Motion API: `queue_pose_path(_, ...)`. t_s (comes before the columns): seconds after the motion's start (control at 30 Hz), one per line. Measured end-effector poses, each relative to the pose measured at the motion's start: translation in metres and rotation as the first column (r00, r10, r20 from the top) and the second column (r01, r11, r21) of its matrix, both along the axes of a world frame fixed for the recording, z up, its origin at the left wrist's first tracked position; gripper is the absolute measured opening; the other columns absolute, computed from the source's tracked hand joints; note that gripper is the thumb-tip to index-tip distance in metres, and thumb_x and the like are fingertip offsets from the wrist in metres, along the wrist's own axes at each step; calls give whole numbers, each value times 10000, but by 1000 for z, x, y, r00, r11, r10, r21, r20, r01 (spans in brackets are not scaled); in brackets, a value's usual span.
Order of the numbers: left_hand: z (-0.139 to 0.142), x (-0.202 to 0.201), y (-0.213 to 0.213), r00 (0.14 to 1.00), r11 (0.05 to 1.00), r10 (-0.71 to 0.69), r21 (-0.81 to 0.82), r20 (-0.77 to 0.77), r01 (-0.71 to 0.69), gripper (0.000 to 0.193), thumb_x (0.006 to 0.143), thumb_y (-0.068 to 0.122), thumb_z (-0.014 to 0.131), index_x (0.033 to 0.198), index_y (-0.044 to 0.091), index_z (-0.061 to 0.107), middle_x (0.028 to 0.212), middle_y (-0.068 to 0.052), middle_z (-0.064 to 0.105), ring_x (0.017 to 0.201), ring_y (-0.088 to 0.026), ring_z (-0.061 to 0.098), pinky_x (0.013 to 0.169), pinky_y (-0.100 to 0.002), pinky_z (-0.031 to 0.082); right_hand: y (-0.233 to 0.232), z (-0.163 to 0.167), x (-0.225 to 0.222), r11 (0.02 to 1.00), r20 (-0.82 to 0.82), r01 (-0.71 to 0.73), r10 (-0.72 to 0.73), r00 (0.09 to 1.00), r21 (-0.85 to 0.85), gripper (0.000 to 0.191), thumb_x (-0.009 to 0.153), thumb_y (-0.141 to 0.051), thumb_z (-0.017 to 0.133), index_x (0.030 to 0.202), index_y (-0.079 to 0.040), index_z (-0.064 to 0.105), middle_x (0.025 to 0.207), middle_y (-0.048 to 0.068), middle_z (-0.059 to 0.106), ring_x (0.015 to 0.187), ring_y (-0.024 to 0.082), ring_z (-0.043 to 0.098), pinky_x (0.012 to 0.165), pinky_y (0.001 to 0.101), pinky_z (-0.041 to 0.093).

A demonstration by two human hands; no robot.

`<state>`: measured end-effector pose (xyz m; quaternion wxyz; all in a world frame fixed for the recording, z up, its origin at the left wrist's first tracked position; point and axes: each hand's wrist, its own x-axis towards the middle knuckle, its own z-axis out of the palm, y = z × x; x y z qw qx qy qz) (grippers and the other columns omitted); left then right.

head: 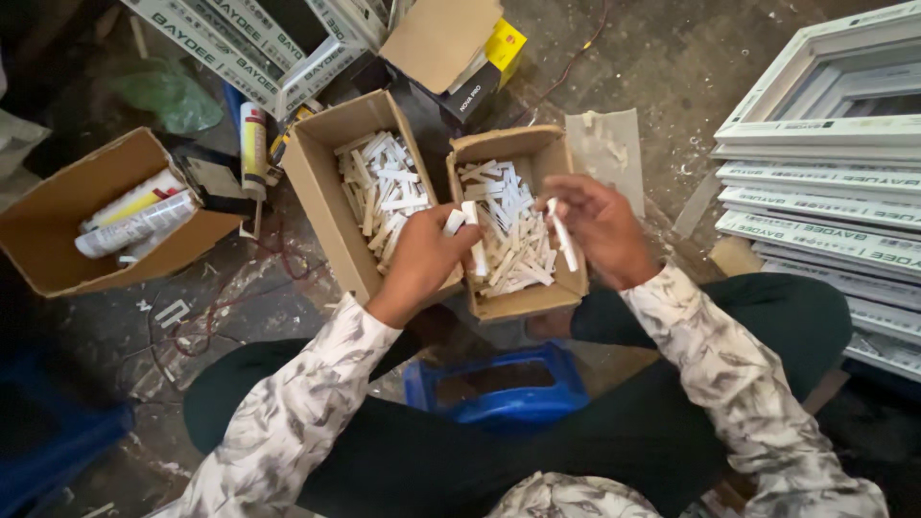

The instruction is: The person sits cross-legged and repeatedly picks small white plastic pieces from one cardboard box, inspects them by turning them over, and places them into a second box. The process continues throughout the clip with no other objects handled.

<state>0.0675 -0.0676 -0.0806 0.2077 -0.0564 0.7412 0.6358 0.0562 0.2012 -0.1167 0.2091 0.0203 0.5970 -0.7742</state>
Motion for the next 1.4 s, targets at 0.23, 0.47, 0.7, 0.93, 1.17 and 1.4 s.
queue_pose_path(0.23, 1, 2, 24, 995, 1000, 16, 1, 103, -17, 188, 859, 125, 638, 929, -21, 734, 700, -82, 763, 529, -160, 713, 513, -311, 569, -22, 23, 15, 953, 211, -79, 145, 967, -294, 444, 1016, -103, 595, 1441, -13, 502, 1239, 121, 651, 1125, 193, 615, 973, 352, 513)
queue_pose_path(0.47, 25, -14, 41, 996, 994, 85, -72, -6, -85, 222, 880, 173, 606, 956, 5, 729, 669, -87, 751, 533, -134, 706, 510, -297, 557, -23, -3, 28, 968, 475, -11, 133, 870, -252, 387, 1017, -211, 520, 1358, -31, 547, 1154, 104, 682, 1086, 227, 663, 944, 395, 554)
queue_pose_path(0.7, 34, -24, 28, 991, 962, 132, -240, 4, -127, 247, 886, 213, 587, 853, 13, 729, 604, -66, 729, 483, -128, 677, 497, -303, 544, -5, -113, 18, 910, 9, -120, 128, 992, 396, 309, 966, -171, 691, 1214, 12, 669, 1074, 137, 725, 977, 260, 694, 844, 401, 563)
queue_pose_path(0.93, 43, -21, 23, 992, 947, 53, -308, -117, -87, 210, 850, 196, 652, 824, 11, 748, 611, -57, 728, 515, -117, 652, 519, -281, 502, -31, -161, 26, 434, -153, -114, 534, 831, 894, 378, 790, -97, 695, 1160, -22, 706, 1069, 194, 710, 982, 406, 670, 876, 478, 527)
queue_pose_path(1.17, 47, -22, 7, 994, 993, 89, -69, -65, -94, 123, 811, 148, 685, 843, 47, 747, 699, -10, 765, 562, -69, 635, 531, -267, 517, -52, -168, 12, 38, -36, 7, 857, 514, 999, 193, 829, -124, 652, 979, -110, 773, 1003, 127, 716, 1018, 335, 669, 893, 484, 537)
queue_pose_path(1.4, 39, -19, -5, 992, 994, 107, -29, -72, -110, 176, 878, 163, 706, 879, 2, 778, 737, -26, 783, 576, -71, 672, 543, -248, 535, -42, -132, -5, -214, 422, -444, 789, 447, 870, 197, 820, -214, 698, 886, -57, 797, 900, 179, 726, 896, 370, 711, 823, 479, 563)
